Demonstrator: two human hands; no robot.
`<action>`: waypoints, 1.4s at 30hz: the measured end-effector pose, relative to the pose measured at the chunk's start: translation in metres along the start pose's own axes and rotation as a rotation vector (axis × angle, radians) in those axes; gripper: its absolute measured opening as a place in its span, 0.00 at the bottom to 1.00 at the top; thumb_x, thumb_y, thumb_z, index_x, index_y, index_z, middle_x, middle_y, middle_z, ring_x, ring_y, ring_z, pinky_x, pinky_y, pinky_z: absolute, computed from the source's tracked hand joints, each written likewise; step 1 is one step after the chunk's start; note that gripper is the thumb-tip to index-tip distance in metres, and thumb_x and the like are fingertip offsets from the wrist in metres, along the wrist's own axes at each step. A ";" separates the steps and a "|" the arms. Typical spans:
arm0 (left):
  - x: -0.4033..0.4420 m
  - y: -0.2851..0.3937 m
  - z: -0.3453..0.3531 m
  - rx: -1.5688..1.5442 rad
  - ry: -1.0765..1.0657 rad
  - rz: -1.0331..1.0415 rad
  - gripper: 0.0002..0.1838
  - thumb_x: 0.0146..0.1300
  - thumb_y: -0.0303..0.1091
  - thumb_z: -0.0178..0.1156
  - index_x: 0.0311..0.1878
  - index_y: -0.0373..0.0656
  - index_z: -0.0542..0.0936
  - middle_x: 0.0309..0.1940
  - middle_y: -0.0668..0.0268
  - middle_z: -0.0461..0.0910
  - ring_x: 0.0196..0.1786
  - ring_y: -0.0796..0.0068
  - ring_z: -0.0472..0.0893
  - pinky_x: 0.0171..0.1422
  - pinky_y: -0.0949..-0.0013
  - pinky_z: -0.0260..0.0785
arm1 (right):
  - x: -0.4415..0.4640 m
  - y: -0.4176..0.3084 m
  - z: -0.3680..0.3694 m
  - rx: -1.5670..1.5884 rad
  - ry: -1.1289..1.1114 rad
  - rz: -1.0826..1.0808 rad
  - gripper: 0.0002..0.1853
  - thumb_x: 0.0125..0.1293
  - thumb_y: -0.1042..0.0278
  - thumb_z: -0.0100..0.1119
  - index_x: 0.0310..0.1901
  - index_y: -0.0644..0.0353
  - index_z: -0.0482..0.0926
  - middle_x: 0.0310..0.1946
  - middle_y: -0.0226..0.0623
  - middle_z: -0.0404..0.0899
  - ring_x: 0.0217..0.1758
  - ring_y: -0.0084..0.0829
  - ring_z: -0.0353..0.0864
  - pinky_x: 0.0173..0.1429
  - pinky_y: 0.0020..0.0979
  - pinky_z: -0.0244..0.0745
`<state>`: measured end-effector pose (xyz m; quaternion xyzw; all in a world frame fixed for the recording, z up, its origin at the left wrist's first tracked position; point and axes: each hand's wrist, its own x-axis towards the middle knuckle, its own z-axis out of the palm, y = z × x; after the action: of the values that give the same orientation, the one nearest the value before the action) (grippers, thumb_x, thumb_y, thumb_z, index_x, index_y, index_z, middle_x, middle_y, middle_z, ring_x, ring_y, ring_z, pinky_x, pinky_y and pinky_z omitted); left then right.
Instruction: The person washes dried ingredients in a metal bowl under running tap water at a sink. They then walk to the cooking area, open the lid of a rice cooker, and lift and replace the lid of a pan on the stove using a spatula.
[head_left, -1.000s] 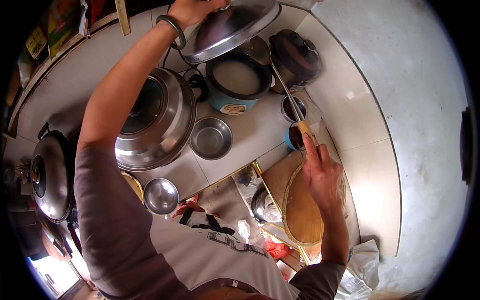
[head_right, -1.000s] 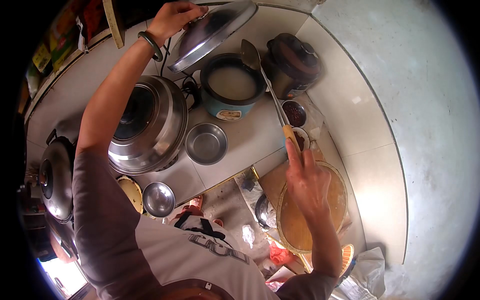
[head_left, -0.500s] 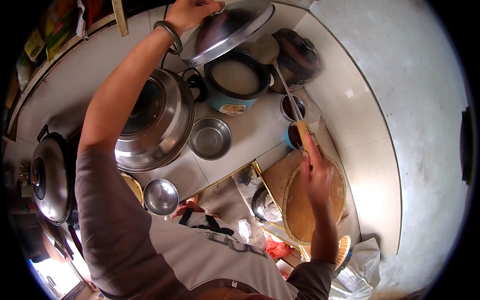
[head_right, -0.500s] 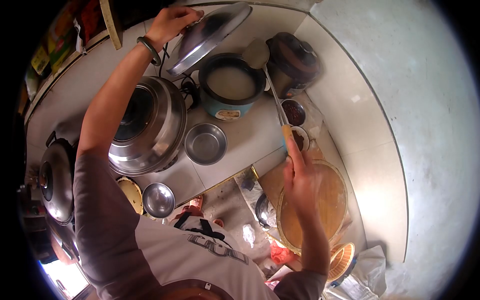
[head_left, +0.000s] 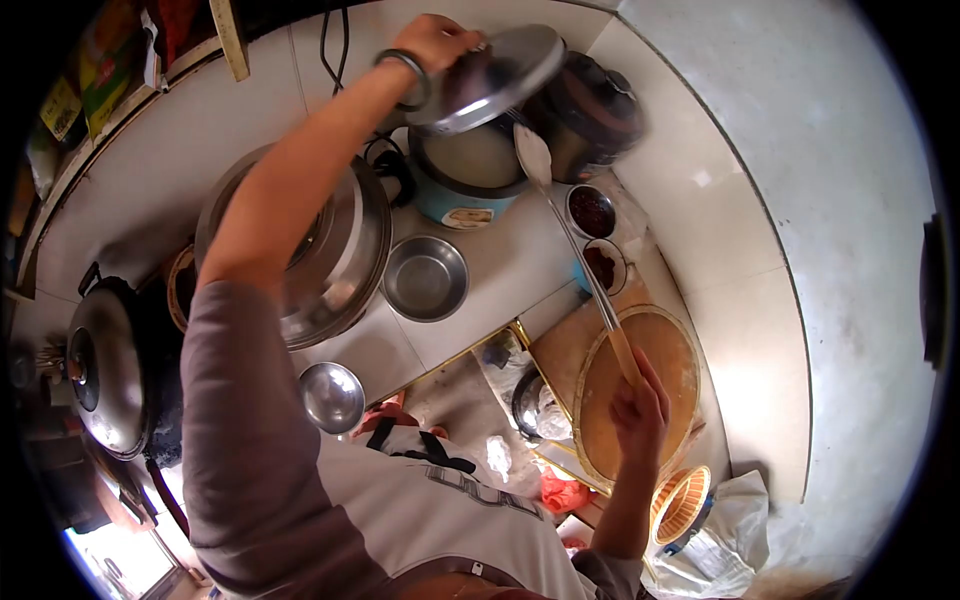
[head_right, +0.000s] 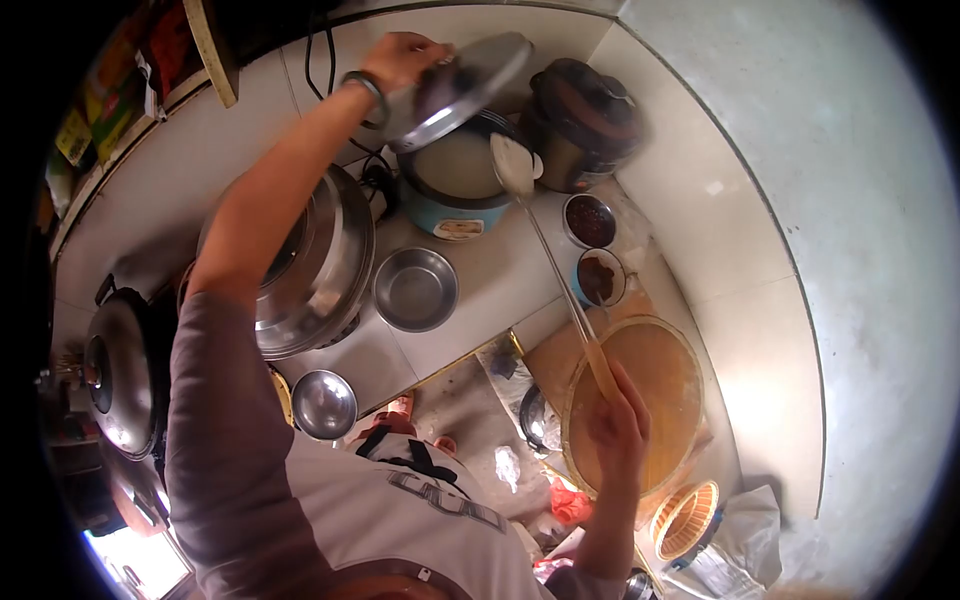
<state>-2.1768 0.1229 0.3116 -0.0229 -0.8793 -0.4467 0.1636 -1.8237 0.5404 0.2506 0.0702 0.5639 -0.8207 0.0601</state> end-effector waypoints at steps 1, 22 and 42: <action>0.003 -0.002 0.013 0.080 0.024 0.071 0.25 0.57 0.55 0.64 0.42 0.40 0.86 0.34 0.61 0.85 0.28 0.74 0.80 0.38 0.69 0.75 | -0.017 -0.001 -0.019 -0.037 -0.017 -0.005 0.26 0.70 0.65 0.50 0.67 0.68 0.63 0.25 0.25 0.65 0.17 0.10 0.55 0.19 0.14 0.49; -0.017 -0.028 0.156 0.762 -0.129 0.043 0.19 0.58 0.48 0.58 0.40 0.42 0.85 0.53 0.51 0.77 0.47 0.51 0.82 0.52 0.54 0.75 | -0.242 -0.013 -0.056 -0.222 0.300 0.190 0.24 0.66 0.67 0.54 0.61 0.71 0.70 0.19 0.27 0.63 0.17 0.15 0.56 0.18 0.19 0.49; -0.135 0.119 0.019 0.639 0.390 0.668 0.22 0.59 0.50 0.62 0.36 0.36 0.85 0.28 0.52 0.84 0.32 0.55 0.83 0.36 0.58 0.75 | -0.235 0.012 -0.087 -0.313 -0.012 0.277 0.25 0.67 0.66 0.55 0.62 0.73 0.69 0.26 0.35 0.72 0.21 0.16 0.61 0.23 0.19 0.54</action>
<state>-2.0318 0.2239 0.3523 -0.1678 -0.8699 -0.0742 0.4579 -1.5865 0.6215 0.2518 0.1319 0.6692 -0.7073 0.1858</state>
